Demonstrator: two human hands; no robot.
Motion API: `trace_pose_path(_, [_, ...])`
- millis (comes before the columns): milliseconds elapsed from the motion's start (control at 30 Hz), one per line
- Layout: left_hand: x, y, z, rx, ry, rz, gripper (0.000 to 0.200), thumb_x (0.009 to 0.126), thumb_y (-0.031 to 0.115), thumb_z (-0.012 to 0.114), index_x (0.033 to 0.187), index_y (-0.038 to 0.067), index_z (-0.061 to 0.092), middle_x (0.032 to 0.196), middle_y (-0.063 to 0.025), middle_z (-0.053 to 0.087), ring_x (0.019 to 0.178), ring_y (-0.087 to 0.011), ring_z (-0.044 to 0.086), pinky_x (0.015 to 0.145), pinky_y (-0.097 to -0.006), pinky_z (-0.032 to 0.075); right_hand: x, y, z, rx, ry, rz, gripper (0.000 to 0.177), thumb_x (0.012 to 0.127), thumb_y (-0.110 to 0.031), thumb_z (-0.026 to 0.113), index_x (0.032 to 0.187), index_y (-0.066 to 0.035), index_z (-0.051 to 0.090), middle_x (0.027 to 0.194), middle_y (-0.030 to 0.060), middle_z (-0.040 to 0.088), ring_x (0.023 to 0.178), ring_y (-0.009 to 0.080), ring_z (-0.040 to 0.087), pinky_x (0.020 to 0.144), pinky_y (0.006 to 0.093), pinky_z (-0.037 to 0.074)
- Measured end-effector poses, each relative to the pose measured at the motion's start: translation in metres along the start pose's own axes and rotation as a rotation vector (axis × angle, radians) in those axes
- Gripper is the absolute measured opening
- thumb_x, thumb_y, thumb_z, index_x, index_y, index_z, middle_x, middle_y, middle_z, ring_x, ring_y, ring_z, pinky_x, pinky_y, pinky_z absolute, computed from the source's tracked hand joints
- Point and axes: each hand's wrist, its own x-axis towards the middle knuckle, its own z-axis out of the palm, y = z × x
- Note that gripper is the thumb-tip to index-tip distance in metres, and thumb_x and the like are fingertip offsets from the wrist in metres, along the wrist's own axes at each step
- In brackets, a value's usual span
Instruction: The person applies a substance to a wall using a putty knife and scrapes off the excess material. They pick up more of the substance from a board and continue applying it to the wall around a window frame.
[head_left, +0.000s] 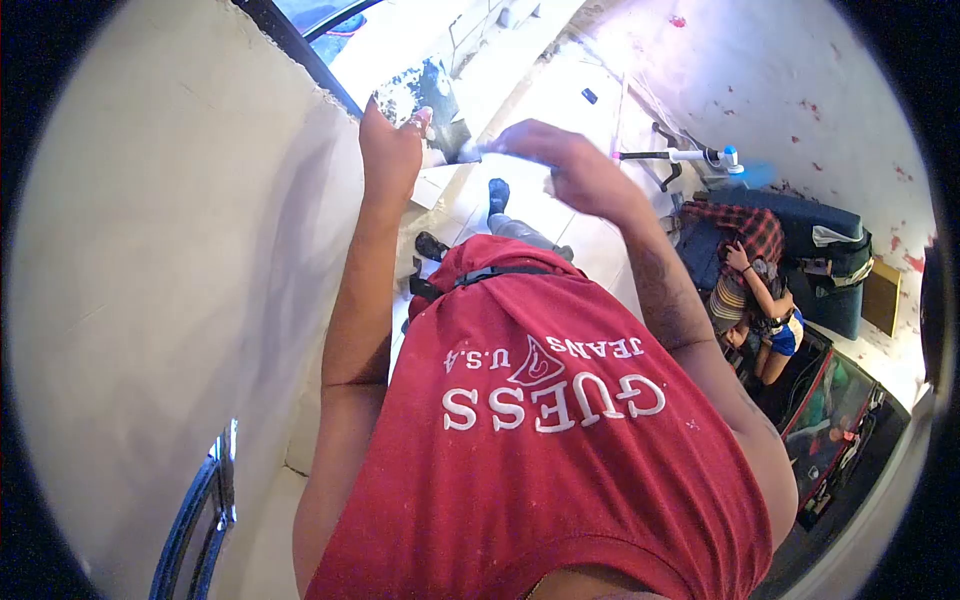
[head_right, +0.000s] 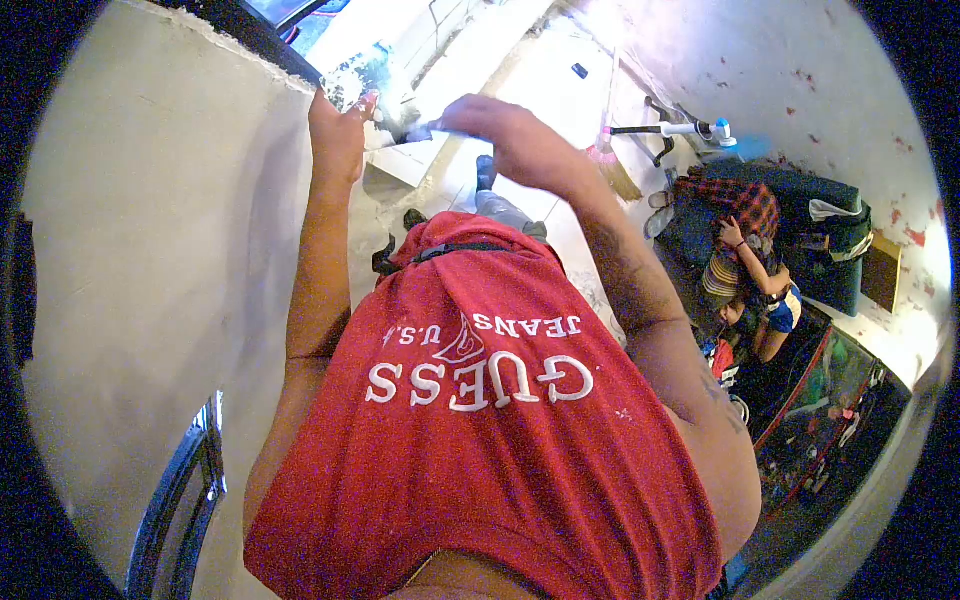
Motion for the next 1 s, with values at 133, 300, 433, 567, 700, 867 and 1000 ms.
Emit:
trace_pose_path(133, [-0.007, 0.008, 0.002, 0.043, -0.045, -0.011, 0.032, 0.072, -0.007, 0.056, 0.103, -0.003, 0.048, 0.092, -0.0101, 0.057, 0.08, -0.0154, 0.056, 0.072, -0.0269, 0.044, 0.021, 0.011, -0.006, -0.066, 0.054, -0.052, 0.049, 0.056, 0.012, 0.043, 0.102, -0.001, 0.054, 0.099, 0.0142, 0.054, 0.096, 0.0326, 0.051, 0.084, 0.036, 0.041])
trace_pose_path(300, [-0.007, 0.006, 0.003, 0.079, -0.011, 0.034, 0.034, 0.072, -0.009, 0.054, 0.105, -0.003, 0.047, 0.094, -0.0108, 0.057, 0.082, -0.0154, 0.056, 0.071, -0.0256, 0.044, 0.007, 0.007, 0.021, -0.045, 0.016, 0.011, 0.051, 0.054, 0.013, 0.045, 0.101, -0.003, 0.055, 0.098, 0.0128, 0.054, 0.094, 0.0322, 0.051, 0.083, 0.0362, 0.042])
trace_pose_path(433, [-0.006, 0.007, 0.006, -0.201, 0.018, -0.064, 0.034, 0.073, -0.01, 0.054, 0.106, -0.002, 0.046, 0.092, -0.0102, 0.057, 0.08, -0.0155, 0.056, 0.071, -0.0251, 0.044, -0.006, -0.008, -0.004, 0.1, -0.226, 0.063, 0.054, 0.058, 0.017, 0.038, 0.106, -0.001, 0.055, 0.106, 0.0142, 0.054, 0.104, 0.0287, 0.049, 0.09, 0.0334, 0.038])
trace_pose_path(567, [-0.015, 0.02, 0.003, -0.434, -0.013, -0.266, 0.031, 0.075, -0.009, 0.053, 0.105, -0.002, 0.047, 0.088, -0.0088, 0.056, 0.077, -0.0159, 0.056, 0.069, -0.028, 0.047, -0.004, -0.001, -0.032, 0.322, 0.235, 0.07, 0.044, 0.065, 0.016, 0.045, 0.104, -0.002, 0.052, 0.101, 0.0102, 0.056, 0.097, 0.022, 0.053, 0.085, 0.031, 0.041])
trace_pose_path(700, [-0.022, 0.006, 0.011, -0.607, -0.03, -0.266, 0.027, 0.076, 0.002, 0.058, 0.102, -0.001, 0.049, 0.089, -0.0079, 0.057, 0.077, -0.0188, 0.058, 0.067, -0.0318, 0.049, 0.008, -0.002, -0.004, 0.249, 0.298, -0.036, 0.054, 0.063, 0.019, 0.042, 0.111, -0.005, 0.046, 0.113, 0.0117, 0.046, 0.109, 0.0253, 0.044, 0.086, 0.0328, 0.04])
trace_pose_path(867, [-0.016, 0.003, 0.001, -0.578, -0.015, -0.28, 0.028, 0.076, -0.009, 0.05, 0.103, -0.001, 0.049, 0.089, -0.0084, 0.056, 0.077, -0.0164, 0.056, 0.068, -0.0304, 0.047, -0.024, 0.057, 0.037, -0.086, 0.044, 0.118, 0.066, 0.056, 0.02, 0.036, 0.116, -0.007, 0.045, 0.115, 0.0177, 0.042, 0.111, 0.0325, 0.041, 0.094, 0.0327, 0.035])
trace_pose_path(1000, [-0.007, 0.02, -0.002, -0.361, -0.036, -0.115, 0.037, 0.072, -0.014, 0.048, 0.107, -0.001, 0.046, 0.095, -0.007, 0.054, 0.083, -0.0142, 0.053, 0.073, -0.0269, 0.044, -0.032, 0.079, 0.019, 0.073, 0.111, 0.236, 0.066, 0.054, 0.02, 0.032, 0.114, -0.005, 0.046, 0.112, 0.016, 0.046, 0.108, 0.0306, 0.045, 0.093, 0.0323, 0.036])
